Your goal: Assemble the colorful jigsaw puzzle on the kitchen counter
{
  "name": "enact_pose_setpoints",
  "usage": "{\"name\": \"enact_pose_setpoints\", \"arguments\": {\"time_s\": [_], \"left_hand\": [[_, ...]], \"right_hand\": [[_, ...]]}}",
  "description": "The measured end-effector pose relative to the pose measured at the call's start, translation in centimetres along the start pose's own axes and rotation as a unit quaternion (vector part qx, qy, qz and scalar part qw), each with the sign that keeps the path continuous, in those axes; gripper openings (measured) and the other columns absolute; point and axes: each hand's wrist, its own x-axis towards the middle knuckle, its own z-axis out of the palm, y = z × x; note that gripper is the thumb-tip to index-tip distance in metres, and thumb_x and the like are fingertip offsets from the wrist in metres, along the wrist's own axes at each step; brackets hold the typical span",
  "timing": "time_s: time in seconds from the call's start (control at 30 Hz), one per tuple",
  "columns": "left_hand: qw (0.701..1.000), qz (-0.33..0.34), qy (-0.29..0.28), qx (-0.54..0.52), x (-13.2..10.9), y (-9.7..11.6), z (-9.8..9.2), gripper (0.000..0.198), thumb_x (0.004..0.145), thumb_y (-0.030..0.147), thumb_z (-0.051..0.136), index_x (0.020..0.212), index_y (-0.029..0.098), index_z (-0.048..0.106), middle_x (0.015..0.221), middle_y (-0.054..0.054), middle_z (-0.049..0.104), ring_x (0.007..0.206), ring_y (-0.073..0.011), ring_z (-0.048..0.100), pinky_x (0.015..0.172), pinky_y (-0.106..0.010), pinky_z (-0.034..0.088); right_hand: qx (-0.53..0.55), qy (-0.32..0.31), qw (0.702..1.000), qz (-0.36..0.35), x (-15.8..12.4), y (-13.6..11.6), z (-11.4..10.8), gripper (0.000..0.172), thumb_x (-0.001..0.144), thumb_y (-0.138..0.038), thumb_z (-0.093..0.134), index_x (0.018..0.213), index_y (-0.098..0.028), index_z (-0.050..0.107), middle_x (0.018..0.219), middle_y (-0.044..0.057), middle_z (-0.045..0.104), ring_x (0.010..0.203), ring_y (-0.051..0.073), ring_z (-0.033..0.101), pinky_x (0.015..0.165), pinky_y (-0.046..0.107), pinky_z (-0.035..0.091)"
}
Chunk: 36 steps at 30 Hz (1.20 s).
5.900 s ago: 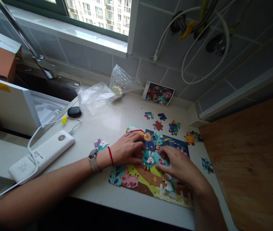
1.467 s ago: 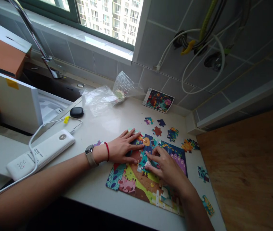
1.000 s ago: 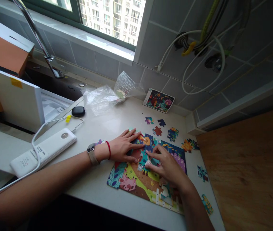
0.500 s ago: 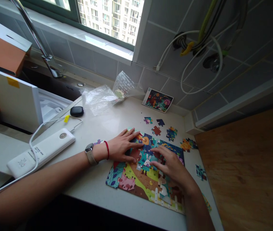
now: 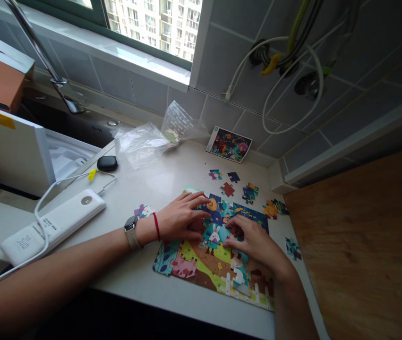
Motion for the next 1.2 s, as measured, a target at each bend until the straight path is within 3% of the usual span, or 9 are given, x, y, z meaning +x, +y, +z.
{"name": "enact_pose_setpoints", "arguments": {"time_s": [0.23, 0.5, 1.2], "left_hand": [[0.999, -0.028, -0.018, -0.003, 0.0, 0.1, 0.5, 0.045, 0.083, 0.052, 0.083, 0.114, 0.021, 0.073, 0.153, -0.014, 0.055, 0.148, -0.0403, 0.044, 0.121, -0.057, 0.038], [0.997, -0.052, -0.011, -0.048, 0.0, 0.0, 1.0, 0.044, 0.082, 0.049, 0.083, 0.114, 0.023, 0.069, 0.149, -0.012, 0.057, 0.147, -0.0367, 0.045, 0.122, -0.056, 0.036], [0.997, -0.055, -0.015, -0.052, 0.1, 0.1, 0.8, 0.045, 0.081, 0.049, 0.084, 0.114, 0.022, 0.070, 0.148, -0.013, 0.058, 0.146, -0.0370, 0.045, 0.123, -0.055, 0.035]], "right_hand": [[-0.026, -0.004, 1.000, 0.008, -0.3, -0.5, -0.1, 0.029, 0.078, -0.024, 0.089, 0.095, -0.023, 0.066, 0.102, 0.002, 0.067, 0.091, 0.021, 0.064, 0.080, 0.031, 0.048], [-0.055, 0.005, 0.997, 0.045, -0.6, -1.3, 0.3, 0.029, 0.077, -0.021, 0.087, 0.095, -0.023, 0.065, 0.099, 0.002, 0.065, 0.090, 0.022, 0.064, 0.079, 0.033, 0.049], [-0.033, 0.027, 0.999, 0.023, -0.8, -1.2, 0.5, 0.027, 0.077, -0.019, 0.083, 0.096, -0.023, 0.064, 0.105, 0.003, 0.062, 0.095, 0.022, 0.062, 0.085, 0.034, 0.051]]}}
